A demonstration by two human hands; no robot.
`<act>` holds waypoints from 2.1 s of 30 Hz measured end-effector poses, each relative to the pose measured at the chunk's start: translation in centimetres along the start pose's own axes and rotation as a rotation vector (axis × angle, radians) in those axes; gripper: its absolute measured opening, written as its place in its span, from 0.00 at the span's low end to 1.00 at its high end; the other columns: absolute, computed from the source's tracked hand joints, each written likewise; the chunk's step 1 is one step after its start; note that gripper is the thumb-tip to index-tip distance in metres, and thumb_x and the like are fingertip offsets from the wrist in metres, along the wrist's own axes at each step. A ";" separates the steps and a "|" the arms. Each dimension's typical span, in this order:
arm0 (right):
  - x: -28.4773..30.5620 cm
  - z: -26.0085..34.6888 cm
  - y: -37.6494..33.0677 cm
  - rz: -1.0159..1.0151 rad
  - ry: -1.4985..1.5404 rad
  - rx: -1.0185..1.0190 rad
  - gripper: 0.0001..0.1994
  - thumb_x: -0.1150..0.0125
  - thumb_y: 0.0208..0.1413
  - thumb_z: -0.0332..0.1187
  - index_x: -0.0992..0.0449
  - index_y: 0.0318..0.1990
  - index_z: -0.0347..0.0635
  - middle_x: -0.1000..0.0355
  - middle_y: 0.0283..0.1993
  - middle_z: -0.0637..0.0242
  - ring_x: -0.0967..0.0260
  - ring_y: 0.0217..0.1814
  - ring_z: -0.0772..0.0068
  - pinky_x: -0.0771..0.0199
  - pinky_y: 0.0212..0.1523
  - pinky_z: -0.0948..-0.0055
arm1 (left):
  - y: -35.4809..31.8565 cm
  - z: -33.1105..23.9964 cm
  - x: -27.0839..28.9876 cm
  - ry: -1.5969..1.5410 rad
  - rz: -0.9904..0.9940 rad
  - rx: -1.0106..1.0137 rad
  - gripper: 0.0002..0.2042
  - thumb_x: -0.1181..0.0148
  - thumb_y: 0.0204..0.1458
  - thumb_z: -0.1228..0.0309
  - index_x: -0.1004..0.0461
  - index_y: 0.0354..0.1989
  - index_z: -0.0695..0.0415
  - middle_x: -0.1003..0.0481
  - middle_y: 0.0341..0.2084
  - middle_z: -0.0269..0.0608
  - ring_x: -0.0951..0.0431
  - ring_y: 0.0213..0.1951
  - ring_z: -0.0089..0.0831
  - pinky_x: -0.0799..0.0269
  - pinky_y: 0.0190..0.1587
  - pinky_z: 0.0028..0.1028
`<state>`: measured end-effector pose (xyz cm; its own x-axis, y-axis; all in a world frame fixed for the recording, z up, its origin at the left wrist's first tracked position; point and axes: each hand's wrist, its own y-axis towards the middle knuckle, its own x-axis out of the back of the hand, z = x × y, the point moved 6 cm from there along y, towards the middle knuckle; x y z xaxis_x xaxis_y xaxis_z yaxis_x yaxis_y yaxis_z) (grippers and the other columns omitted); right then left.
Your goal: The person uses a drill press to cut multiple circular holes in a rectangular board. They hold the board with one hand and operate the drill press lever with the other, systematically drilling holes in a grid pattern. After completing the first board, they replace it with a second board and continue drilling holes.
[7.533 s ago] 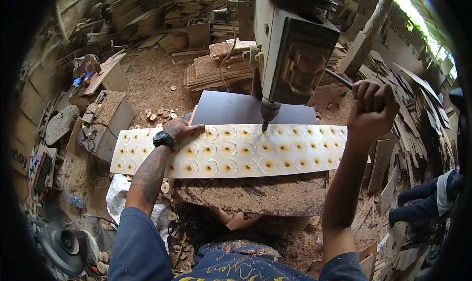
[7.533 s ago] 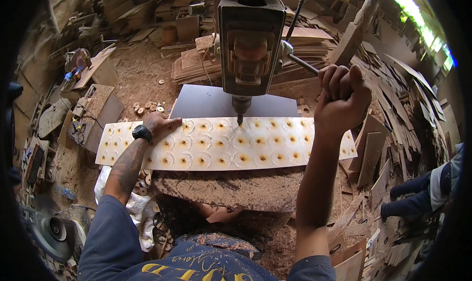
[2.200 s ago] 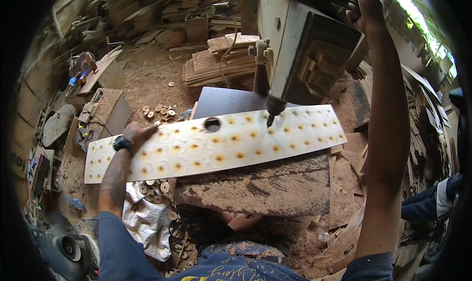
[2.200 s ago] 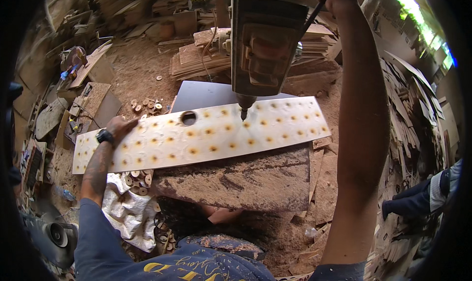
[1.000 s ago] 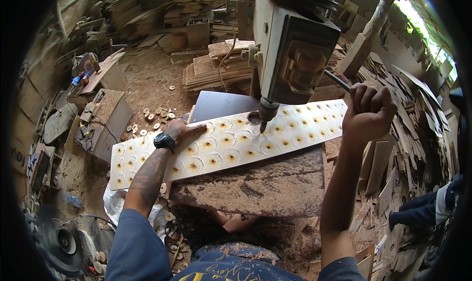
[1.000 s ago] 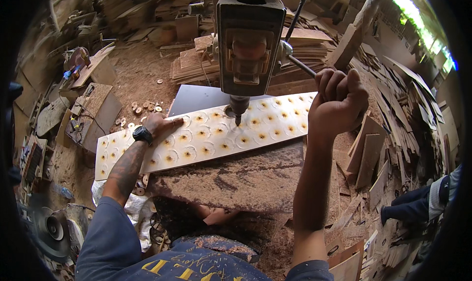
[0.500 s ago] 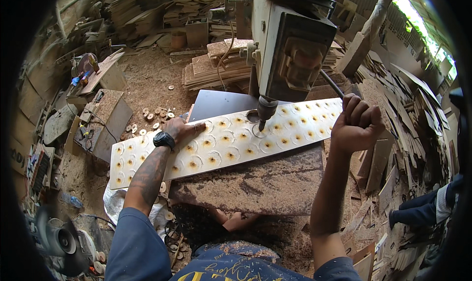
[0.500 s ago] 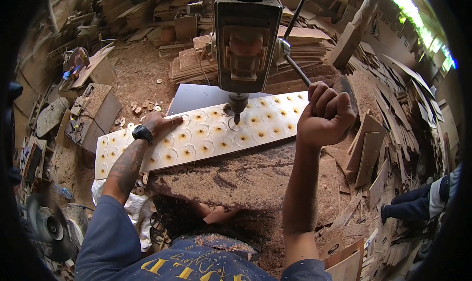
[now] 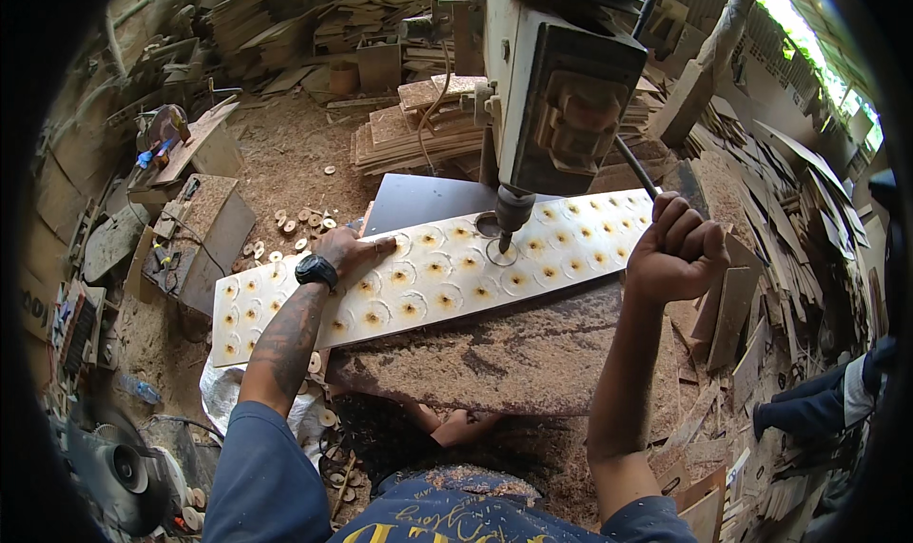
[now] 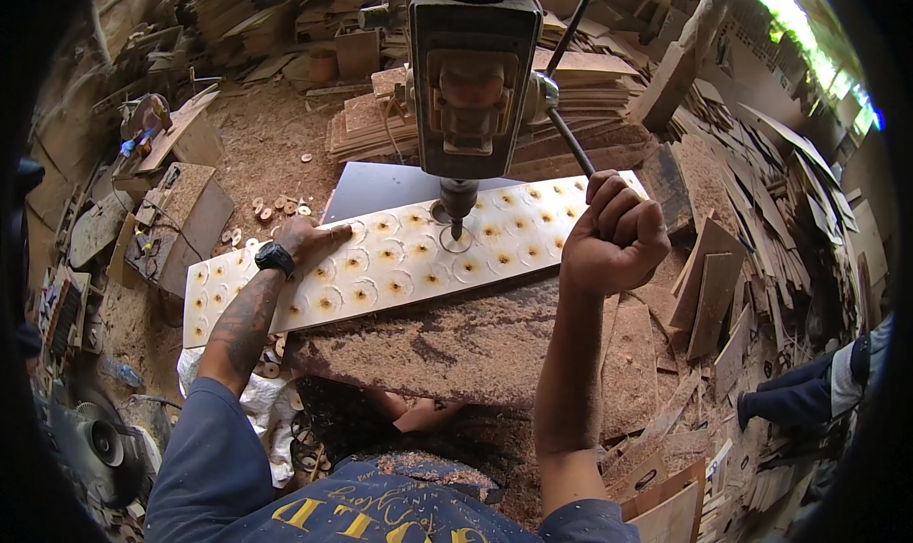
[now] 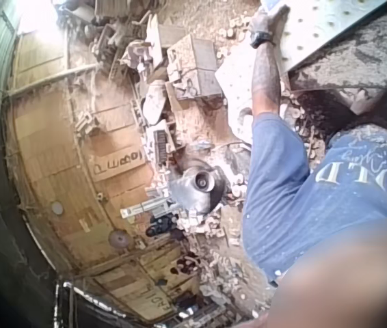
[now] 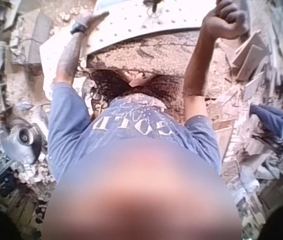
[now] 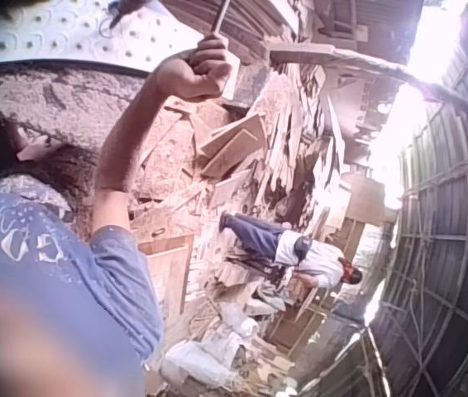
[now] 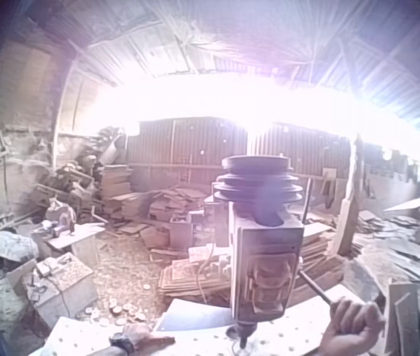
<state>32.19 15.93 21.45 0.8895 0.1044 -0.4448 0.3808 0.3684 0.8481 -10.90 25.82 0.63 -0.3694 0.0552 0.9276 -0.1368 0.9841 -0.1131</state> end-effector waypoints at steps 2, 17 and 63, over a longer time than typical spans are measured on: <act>0.1 0.0 -0.2 -0.006 0.011 0.003 0.23 0.59 0.66 0.37 0.54 0.17 0.51 0.62 0.13 0.73 0.65 0.19 0.75 0.49 0.29 0.66 | 0.2 0.1 -0.1 -0.010 0.014 -0.009 0.48 0.43 0.34 0.19 0.15 0.28 0.64 0.18 0.27 0.55 0.17 0.33 0.44 0.24 0.37 0.39; 1.0 -0.4 -1.2 -0.015 0.019 0.023 0.22 0.59 0.65 0.37 0.55 0.17 0.52 0.61 0.13 0.73 0.65 0.19 0.74 0.46 0.31 0.65 | 0.4 0.2 -0.4 -0.002 0.024 0.009 0.48 0.44 0.34 0.18 0.14 0.31 0.62 0.17 0.28 0.54 0.16 0.35 0.45 0.23 0.39 0.39; -3.5 -1.1 10.4 -0.206 -0.097 -0.217 0.16 0.48 0.63 0.34 0.43 0.22 0.49 0.51 0.16 0.73 0.59 0.12 0.78 0.51 0.17 0.71 | -0.8 -0.9 -0.2 -0.007 -0.013 -0.031 0.45 0.45 0.39 0.20 0.14 0.28 0.61 0.18 0.23 0.51 0.16 0.30 0.42 0.23 0.36 0.39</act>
<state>32.72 20.41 31.48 0.8230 -0.0775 -0.5627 0.5022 0.5621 0.6572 -9.92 25.18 0.82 -0.3744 0.0409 0.9263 -0.1131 0.9896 -0.0894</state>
